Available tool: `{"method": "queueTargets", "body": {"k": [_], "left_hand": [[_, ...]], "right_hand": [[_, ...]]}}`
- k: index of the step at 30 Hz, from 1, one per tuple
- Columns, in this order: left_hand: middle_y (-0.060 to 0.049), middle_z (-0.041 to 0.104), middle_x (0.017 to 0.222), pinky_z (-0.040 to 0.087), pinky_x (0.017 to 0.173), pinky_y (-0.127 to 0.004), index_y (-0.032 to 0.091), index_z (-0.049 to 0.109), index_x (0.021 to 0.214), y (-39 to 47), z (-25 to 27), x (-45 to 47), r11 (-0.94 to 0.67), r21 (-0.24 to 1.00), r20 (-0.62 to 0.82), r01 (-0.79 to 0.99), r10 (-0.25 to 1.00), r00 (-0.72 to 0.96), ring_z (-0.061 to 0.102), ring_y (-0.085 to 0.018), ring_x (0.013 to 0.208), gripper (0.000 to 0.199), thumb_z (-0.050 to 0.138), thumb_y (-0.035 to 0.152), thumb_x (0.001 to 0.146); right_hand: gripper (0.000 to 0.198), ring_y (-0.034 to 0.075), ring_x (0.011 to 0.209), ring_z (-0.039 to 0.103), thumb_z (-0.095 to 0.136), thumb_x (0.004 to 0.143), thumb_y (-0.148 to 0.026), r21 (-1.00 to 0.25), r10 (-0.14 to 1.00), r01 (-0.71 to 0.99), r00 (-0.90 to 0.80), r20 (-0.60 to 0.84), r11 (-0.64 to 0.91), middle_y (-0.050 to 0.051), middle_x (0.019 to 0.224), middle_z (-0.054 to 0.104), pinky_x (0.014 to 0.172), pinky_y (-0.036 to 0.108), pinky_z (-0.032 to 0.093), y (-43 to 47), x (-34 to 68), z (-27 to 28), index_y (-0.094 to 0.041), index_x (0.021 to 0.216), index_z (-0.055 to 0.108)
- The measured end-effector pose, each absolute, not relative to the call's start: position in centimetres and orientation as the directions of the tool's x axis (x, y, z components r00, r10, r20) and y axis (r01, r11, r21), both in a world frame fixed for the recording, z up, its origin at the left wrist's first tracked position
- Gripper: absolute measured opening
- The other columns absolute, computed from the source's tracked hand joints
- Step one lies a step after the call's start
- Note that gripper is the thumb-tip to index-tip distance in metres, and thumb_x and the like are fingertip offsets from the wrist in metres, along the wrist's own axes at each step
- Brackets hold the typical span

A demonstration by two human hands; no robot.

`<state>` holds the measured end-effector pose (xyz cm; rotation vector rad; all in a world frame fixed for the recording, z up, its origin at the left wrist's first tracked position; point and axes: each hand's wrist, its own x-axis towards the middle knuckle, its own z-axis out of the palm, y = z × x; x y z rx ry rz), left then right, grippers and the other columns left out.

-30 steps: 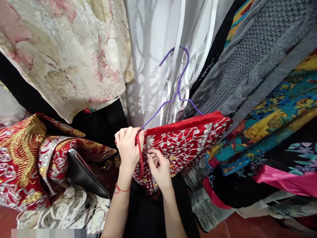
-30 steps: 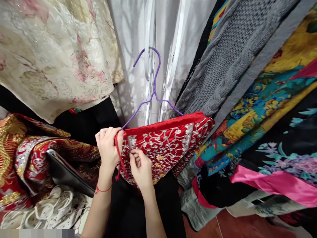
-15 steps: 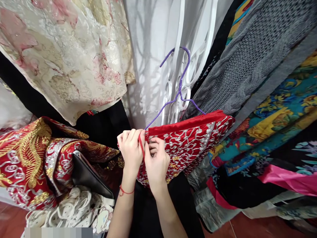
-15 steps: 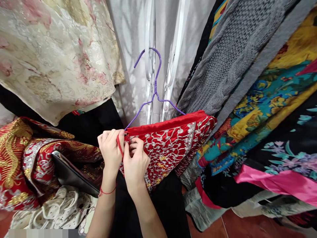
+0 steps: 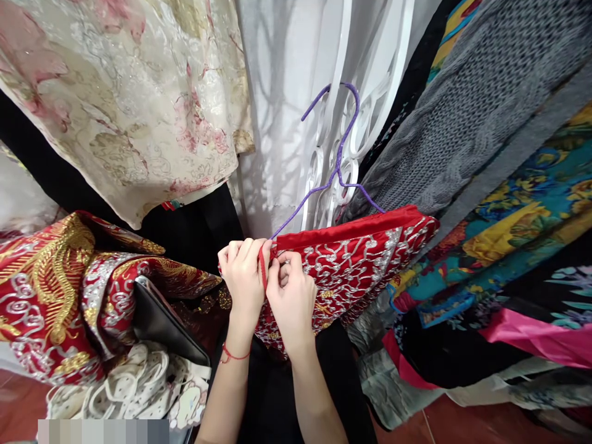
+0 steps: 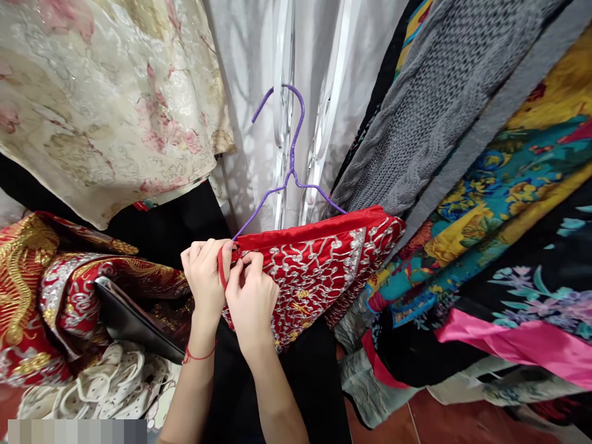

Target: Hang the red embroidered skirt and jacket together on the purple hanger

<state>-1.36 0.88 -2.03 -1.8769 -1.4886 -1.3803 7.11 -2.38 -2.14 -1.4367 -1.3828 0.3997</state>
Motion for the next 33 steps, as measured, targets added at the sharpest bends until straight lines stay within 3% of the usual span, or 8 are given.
{"method": "queueTargets", "body": {"k": [5, 8, 11, 14, 21, 28, 33], "left_hand": [[-0.001, 0.065, 0.069, 0.033, 0.078, -0.038, 0.022, 0.063, 0.08, 0.8, -2.3, -0.8, -0.344, 0.285, 0.869, 0.894, 0.487, -0.09, 0.052, -0.02, 0.075, 0.033, 0.044, 0.034, 0.105], [-0.001, 0.066, 0.069, 0.033, 0.08, -0.039, 0.022, 0.061, 0.079, 1.0, -2.5, -0.6, -0.346, 0.306, 0.871, 0.887, 0.477, -0.115, 0.052, -0.019, 0.073, 0.035, 0.042, 0.033, 0.105], [-0.002, 0.065, 0.069, 0.032, 0.079, -0.039, 0.022, 0.059, 0.077, 1.2, -2.5, -0.4, -0.352, 0.31, 0.876, 0.883, 0.467, -0.121, 0.051, -0.019, 0.071, 0.036, 0.04, 0.031, 0.106], [-0.002, 0.064, 0.069, 0.032, 0.079, -0.039, 0.022, 0.058, 0.076, 1.5, -2.4, -0.6, -0.356, 0.321, 0.873, 0.877, 0.47, -0.129, 0.05, -0.02, 0.071, 0.036, 0.04, 0.033, 0.106], [-0.003, 0.068, 0.079, 0.031, 0.083, -0.038, 0.021, 0.062, 0.083, 1.8, -2.4, -1.1, -0.39, 0.329, 0.823, 0.86, 0.565, -0.059, 0.049, -0.021, 0.078, 0.031, 0.042, 0.032, 0.105], [-0.004, 0.072, 0.09, 0.036, 0.085, -0.036, 0.021, 0.066, 0.096, 1.6, -2.1, -2.1, -0.428, 0.306, 0.793, 0.85, 0.609, 0.022, 0.055, -0.022, 0.086, 0.021, 0.054, 0.038, 0.099], [-0.005, 0.071, 0.097, 0.04, 0.09, -0.036, 0.02, 0.066, 0.106, 1.5, -1.9, -3.2, -0.463, 0.283, 0.778, 0.84, 0.623, 0.081, 0.059, -0.023, 0.095, 0.018, 0.062, 0.028, 0.09]], "right_hand": [[0.021, 0.011, 0.043, 0.035, 0.046, 0.089, -0.033, -0.867, 0.892, 0.426, 0.241, 0.383, 0.258, -0.006, 0.049, 0.043, 0.053, 0.026, 0.027, -2.4, 7.7, -2.0, -0.024, 0.07, 0.048], [0.02, 0.009, 0.046, 0.033, 0.049, 0.086, -0.033, -0.948, 0.94, 0.142, 0.152, 0.306, 0.286, -0.007, 0.051, 0.039, 0.05, 0.023, 0.028, -2.5, 8.4, -2.8, -0.023, 0.069, 0.047], [0.022, 0.006, 0.043, 0.027, 0.052, 0.084, -0.037, -0.973, 0.985, -0.156, 0.048, 0.166, 0.171, -0.009, 0.05, 0.034, 0.044, 0.022, 0.025, -3.0, 8.7, -4.9, -0.023, 0.069, 0.047], [0.024, 0.005, 0.039, 0.022, 0.055, 0.083, -0.042, -0.966, 0.999, -0.255, 0.02, 0.046, 0.05, -0.011, 0.047, 0.031, 0.04, 0.021, 0.019, -3.4, 8.4, -8.5, -0.023, 0.07, 0.047], [0.032, 0.008, 0.041, 0.03, 0.055, 0.078, -0.053, -0.998, 0.993, -0.065, 0.116, -0.03, -0.023, -0.009, 0.045, 0.037, 0.042, 0.022, 0.027, -2.2, 9.2, -16.3, -0.023, 0.069, 0.049], [0.032, 0.012, 0.044, 0.038, 0.051, 0.085, -0.052, -0.964, 0.987, 0.264, 0.152, 0.056, 0.014, -0.007, 0.046, 0.043, 0.046, 0.022, 0.031, -1.1, 11.0, -17.2, -0.023, 0.071, 0.057], [0.032, 0.014, 0.048, 0.044, 0.05, 0.086, -0.049, -0.928, 0.986, 0.371, 0.162, 0.042, -0.022, -0.004, 0.048, 0.048, 0.049, 0.023, 0.034, -1.1, 10.3, -17.3, -0.022, 0.075, 0.063]]}}
